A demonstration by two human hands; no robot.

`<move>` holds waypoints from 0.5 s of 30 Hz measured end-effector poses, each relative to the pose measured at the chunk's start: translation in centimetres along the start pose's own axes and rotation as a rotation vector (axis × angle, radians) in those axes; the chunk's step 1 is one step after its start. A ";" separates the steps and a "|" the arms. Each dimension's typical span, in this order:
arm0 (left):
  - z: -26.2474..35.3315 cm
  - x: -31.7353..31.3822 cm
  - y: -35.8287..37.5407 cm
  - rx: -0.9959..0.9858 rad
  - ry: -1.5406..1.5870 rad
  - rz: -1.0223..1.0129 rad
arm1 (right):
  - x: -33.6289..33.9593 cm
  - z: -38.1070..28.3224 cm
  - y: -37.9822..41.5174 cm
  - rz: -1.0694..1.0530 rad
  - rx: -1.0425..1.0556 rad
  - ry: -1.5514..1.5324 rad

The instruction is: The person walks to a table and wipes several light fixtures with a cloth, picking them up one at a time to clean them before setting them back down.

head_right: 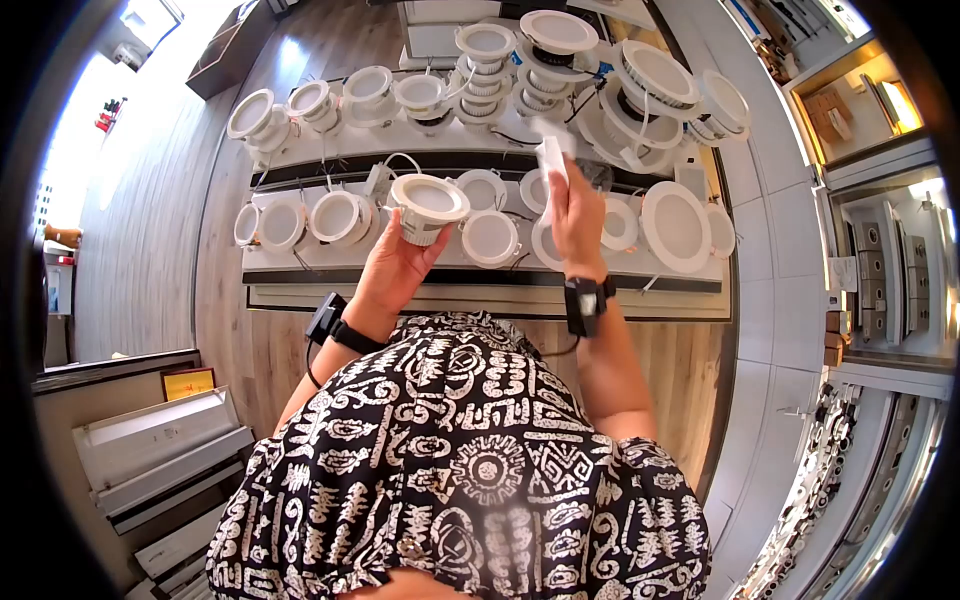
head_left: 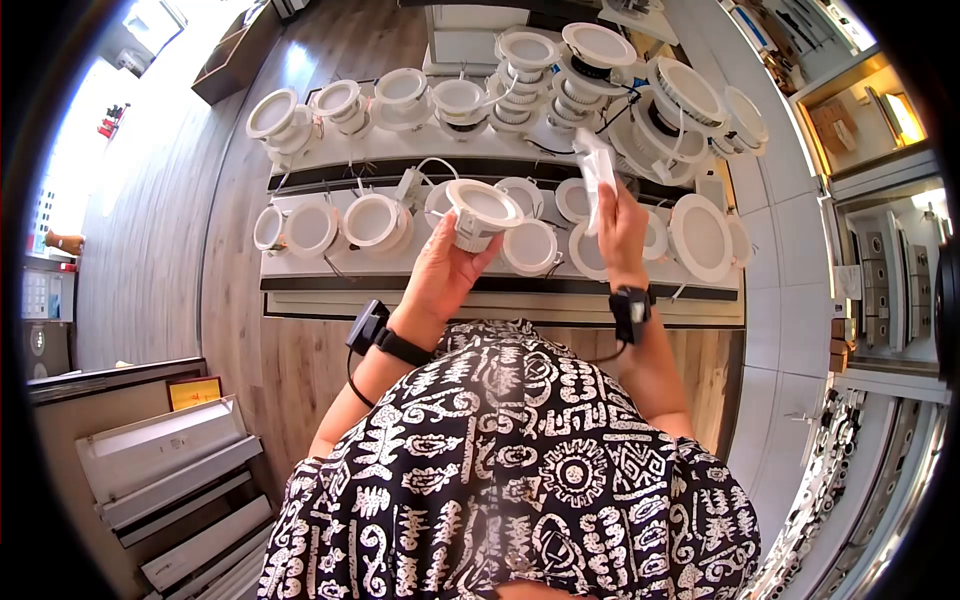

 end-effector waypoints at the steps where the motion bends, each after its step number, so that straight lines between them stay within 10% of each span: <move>1: 0.1 0.1 0.1 0.002 0.006 -0.003 | -1.1 1.5 -1.6 0.132 0.214 0.029; 6: 0.3 -0.1 0.4 -0.001 0.039 -0.017 | -6.5 6.9 -1.9 0.064 0.400 0.776; 15: 0.4 0.5 0.7 -0.014 -0.045 -0.037 | -5.8 5.3 -2.9 -0.255 -0.007 0.577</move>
Point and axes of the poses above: each hand's wrist, its own y-axis away from the middle knuckle, its own x-axis out of the back of the hand, z = x × y, the point moved 2 cm from there along -y, towards the middle knuckle, and after that the axes turned 12 degrees about -x, right-handed, at the moved point
